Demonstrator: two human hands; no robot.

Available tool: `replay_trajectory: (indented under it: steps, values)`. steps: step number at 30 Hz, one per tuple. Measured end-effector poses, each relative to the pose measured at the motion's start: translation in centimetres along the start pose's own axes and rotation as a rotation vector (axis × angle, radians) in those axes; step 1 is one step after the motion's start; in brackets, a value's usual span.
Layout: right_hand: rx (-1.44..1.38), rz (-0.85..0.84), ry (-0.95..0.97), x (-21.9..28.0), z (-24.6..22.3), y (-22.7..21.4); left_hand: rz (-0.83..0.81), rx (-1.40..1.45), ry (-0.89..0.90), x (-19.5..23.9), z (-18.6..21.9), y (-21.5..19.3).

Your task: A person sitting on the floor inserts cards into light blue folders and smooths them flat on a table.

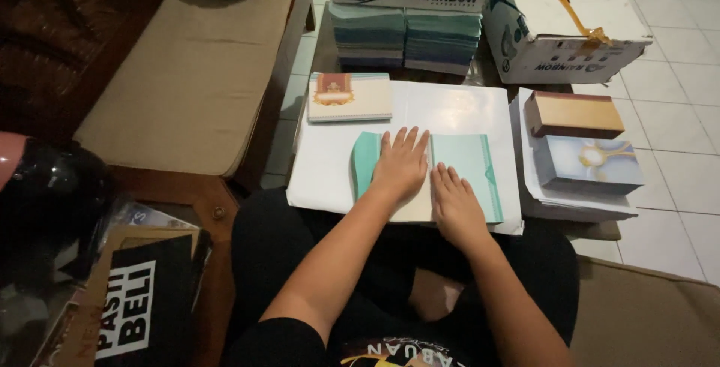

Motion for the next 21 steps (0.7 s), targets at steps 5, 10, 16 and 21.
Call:
replay_trajectory:
  steps: [5,10,16,21]
  values:
    - [-0.074,-0.044,0.032,-4.5,1.5,-0.1,-0.018,-0.005,-0.021,0.4,0.3,-0.5]
    - [-0.049,-0.03,0.055,-6.4,1.2,-1.0,-0.042,0.003,-0.003,0.5,0.2,-0.8]
    - [-0.065,-0.047,0.028,-2.1,0.4,-0.9,0.03,0.017,0.005,0.3,0.0,-0.4]
    - [-0.09,-0.068,-0.031,1.7,0.0,-0.4,0.05,-0.002,0.003,0.2,-0.1,0.0]
Point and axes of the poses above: each hand's wrist, its own x-axis away from the middle knuckle, its own y-axis out of the palm, z = x × y, the point moved 5 cm from there along -x, towards the middle knuckle, and after that the axes turned 1 degree about y, right-handed, at the moved point
